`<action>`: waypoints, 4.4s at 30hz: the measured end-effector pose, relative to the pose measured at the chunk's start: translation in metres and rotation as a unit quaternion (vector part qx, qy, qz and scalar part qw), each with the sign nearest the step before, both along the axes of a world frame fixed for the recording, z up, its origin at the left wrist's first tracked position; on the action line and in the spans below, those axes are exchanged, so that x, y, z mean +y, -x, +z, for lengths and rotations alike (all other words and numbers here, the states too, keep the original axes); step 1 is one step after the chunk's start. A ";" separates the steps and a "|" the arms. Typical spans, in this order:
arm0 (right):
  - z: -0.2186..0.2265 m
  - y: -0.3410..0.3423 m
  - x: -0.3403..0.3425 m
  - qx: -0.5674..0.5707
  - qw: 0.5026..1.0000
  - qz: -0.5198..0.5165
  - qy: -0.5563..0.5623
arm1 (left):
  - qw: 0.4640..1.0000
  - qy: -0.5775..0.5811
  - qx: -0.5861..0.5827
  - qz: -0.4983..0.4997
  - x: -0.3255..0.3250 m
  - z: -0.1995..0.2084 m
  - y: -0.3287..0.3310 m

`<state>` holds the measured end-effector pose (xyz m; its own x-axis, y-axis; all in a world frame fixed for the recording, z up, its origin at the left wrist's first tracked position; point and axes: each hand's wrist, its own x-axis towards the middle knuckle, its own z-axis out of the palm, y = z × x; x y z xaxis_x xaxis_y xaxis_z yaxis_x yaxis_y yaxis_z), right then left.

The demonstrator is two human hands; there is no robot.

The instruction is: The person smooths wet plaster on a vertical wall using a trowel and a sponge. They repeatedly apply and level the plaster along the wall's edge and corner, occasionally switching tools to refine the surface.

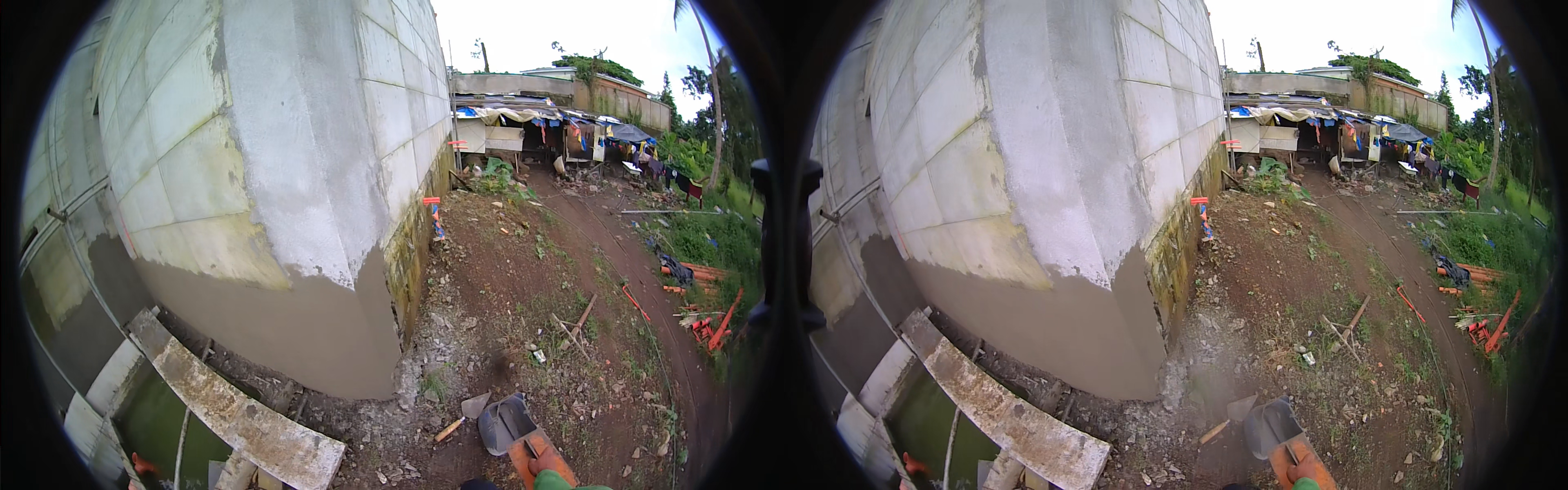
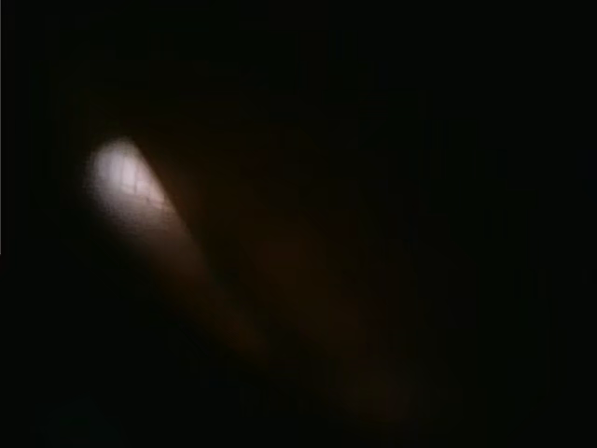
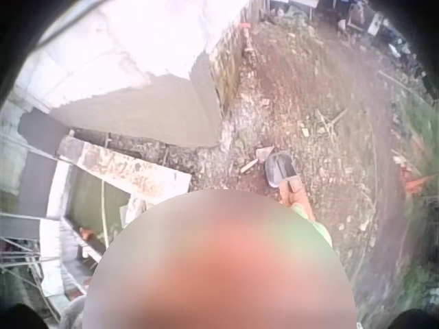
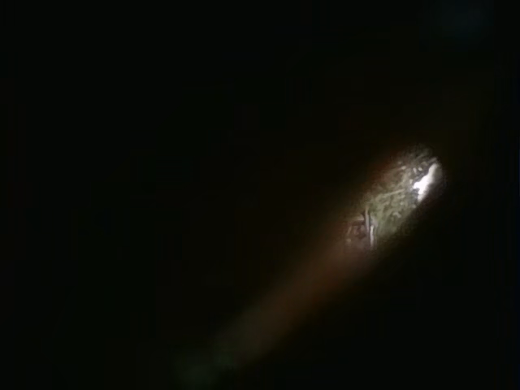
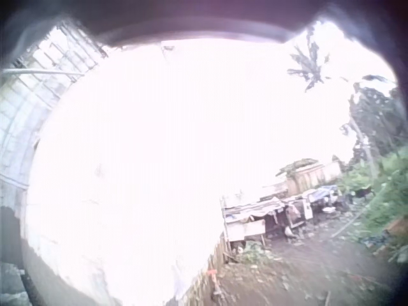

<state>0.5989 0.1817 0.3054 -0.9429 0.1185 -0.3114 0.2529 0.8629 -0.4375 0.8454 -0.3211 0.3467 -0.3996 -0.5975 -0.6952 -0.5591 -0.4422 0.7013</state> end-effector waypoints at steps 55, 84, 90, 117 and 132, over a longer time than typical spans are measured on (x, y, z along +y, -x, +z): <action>0.062 0.163 -0.153 -0.032 0.815 0.118 0.567 | 0.959 -0.077 -0.251 0.110 0.206 -0.041 -0.205; -0.063 0.283 -0.573 0.075 0.770 0.267 0.575 | 0.933 -0.230 -0.207 0.182 0.253 -0.114 -0.204; -0.087 0.399 -0.583 0.095 0.769 0.245 0.583 | 0.912 -0.244 -0.246 0.217 0.256 -0.123 -0.233; 0.116 0.167 -0.341 0.077 0.897 0.222 0.375 | 0.969 0.206 -0.102 0.086 -0.058 -0.080 -0.112; 0.268 -0.038 -0.328 -0.007 0.696 0.537 0.477 | 0.967 0.174 0.136 0.128 0.046 0.102 -0.035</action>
<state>0.6373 -0.1466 0.5732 -0.3244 -0.9190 0.2240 -0.3039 -0.1230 -0.9447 0.8801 -0.2751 0.4492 -0.3474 -0.8796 -0.3249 -0.2372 -0.2528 0.9380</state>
